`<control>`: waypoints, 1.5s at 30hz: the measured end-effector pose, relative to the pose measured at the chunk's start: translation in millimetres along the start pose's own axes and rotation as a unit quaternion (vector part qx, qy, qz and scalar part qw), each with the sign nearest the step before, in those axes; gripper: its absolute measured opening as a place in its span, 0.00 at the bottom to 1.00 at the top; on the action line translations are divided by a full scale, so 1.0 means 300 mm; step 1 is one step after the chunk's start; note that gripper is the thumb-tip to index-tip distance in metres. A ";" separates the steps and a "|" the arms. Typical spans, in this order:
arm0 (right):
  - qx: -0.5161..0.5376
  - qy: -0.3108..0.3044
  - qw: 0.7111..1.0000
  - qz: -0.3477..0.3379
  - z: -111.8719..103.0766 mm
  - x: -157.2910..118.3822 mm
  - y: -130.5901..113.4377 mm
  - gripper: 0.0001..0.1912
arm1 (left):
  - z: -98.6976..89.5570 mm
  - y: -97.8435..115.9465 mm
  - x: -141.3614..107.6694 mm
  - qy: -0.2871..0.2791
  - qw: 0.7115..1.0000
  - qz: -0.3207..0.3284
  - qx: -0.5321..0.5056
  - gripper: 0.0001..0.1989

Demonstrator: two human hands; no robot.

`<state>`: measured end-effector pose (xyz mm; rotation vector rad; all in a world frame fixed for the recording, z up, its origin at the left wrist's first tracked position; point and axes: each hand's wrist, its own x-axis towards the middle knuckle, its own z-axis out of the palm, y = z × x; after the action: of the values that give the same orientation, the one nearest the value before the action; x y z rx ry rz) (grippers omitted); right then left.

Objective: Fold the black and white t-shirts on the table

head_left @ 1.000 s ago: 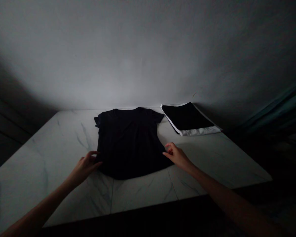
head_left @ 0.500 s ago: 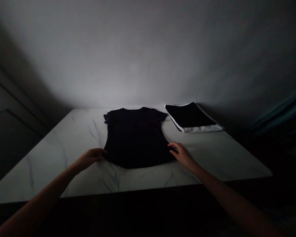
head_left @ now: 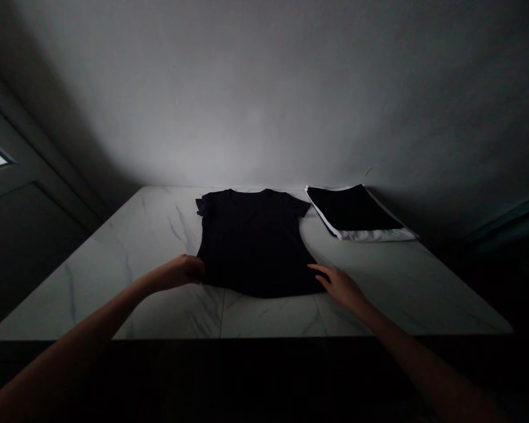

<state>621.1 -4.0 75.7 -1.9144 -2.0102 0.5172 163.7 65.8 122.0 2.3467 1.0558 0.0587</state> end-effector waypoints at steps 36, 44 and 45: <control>0.147 -0.315 0.802 -0.485 0.189 0.183 -0.466 0.19 | -0.030 -0.296 0.471 0.103 0.984 0.046 0.140 0.24; -0.066 -0.142 0.908 -0.389 0.207 0.389 -0.499 0.37 | -0.069 -0.310 0.461 0.101 0.988 0.036 0.112 0.25; -0.048 -0.184 0.872 -0.451 0.225 0.364 -0.511 0.35 | -0.074 -0.304 0.462 0.099 0.988 0.033 0.112 0.25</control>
<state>448.4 96.3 85.2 -0.7314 -2.8877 0.5318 191.6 222.2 69.1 2.6217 1.1284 0.2137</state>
